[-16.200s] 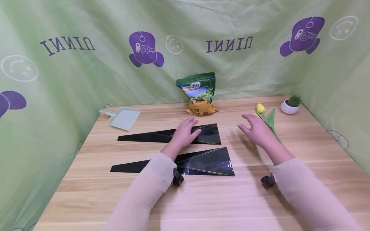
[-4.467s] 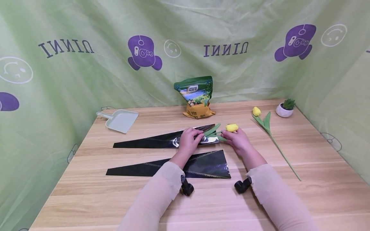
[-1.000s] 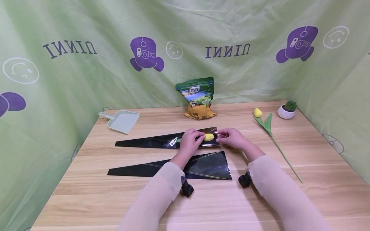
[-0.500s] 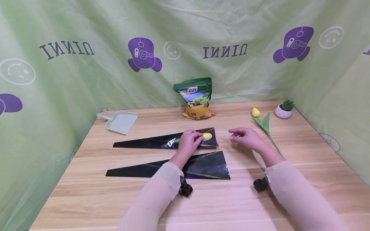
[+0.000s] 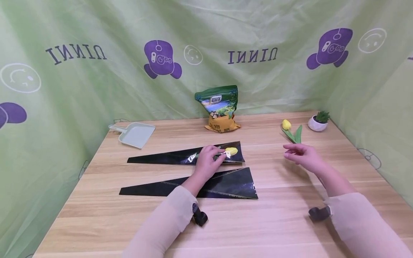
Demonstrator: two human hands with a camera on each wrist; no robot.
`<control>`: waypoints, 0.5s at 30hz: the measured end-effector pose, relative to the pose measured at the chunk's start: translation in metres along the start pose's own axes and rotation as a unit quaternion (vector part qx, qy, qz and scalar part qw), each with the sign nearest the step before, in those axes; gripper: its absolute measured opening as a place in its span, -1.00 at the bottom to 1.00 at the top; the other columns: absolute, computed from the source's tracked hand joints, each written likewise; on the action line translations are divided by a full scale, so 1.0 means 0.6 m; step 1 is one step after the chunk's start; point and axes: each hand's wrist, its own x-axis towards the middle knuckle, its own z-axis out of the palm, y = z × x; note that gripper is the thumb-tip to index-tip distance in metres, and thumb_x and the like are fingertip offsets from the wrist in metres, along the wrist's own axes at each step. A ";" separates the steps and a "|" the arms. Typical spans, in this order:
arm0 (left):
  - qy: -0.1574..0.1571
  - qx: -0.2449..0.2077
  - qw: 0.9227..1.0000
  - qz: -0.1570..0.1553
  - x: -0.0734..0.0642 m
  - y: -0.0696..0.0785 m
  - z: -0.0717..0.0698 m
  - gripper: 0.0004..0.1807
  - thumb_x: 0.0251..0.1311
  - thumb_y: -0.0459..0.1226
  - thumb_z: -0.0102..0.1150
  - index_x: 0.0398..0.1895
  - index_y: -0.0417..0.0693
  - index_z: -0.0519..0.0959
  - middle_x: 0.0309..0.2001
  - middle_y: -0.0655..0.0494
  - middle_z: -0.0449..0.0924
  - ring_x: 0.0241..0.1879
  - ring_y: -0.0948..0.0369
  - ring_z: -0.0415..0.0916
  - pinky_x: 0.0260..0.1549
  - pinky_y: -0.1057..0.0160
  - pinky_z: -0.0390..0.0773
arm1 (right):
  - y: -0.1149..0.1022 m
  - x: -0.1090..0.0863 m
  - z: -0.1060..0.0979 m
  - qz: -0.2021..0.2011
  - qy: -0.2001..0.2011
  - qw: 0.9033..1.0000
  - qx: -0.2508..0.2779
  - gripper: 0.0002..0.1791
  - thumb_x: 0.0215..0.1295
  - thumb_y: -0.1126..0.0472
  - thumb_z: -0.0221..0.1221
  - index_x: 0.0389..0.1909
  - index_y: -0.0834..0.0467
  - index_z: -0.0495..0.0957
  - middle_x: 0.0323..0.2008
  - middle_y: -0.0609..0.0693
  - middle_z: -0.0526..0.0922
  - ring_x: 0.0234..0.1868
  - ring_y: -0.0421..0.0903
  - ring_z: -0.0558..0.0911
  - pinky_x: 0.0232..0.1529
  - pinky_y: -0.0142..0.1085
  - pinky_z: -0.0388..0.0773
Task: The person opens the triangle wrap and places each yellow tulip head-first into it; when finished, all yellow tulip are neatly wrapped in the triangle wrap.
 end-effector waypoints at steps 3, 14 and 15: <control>-0.015 -0.019 1.000 0.002 -0.014 0.009 0.000 -0.74 0.25 -0.15 0.26 -0.07 -0.06 0.72 -0.10 0.00 0.65 0.00 0.04 0.52 0.03 0.05 0.51 | 0.014 -0.014 -0.016 0.007 0.007 1.000 -0.010 -0.38 0.39 0.07 0.17 0.32 0.36 0.33 -0.16 -0.17 0.61 -0.28 -0.45 0.50 -0.27 -0.37 0.60; -0.094 -0.037 0.995 -0.001 -0.061 0.045 0.019 -0.69 0.23 -0.12 0.28 -0.02 -0.03 0.69 -0.08 0.06 0.65 0.01 0.10 0.56 0.07 0.13 0.53 | 0.057 -0.053 -0.052 0.021 0.026 0.998 -0.044 -0.32 0.40 -0.01 0.15 0.34 0.36 0.30 -0.25 -0.47 0.55 -0.27 -0.58 0.47 -0.27 -0.44 0.57; -0.101 -0.034 0.994 -0.002 -0.064 0.048 0.021 -0.69 0.23 -0.12 0.28 -0.02 -0.03 0.69 -0.07 0.05 0.65 0.01 0.10 0.56 0.09 0.14 0.52 | 0.062 -0.055 -0.055 0.022 0.026 0.998 -0.047 -0.32 0.40 -0.02 0.15 0.34 0.36 0.29 -0.23 -0.44 0.57 -0.27 -0.58 0.47 -0.27 -0.43 0.58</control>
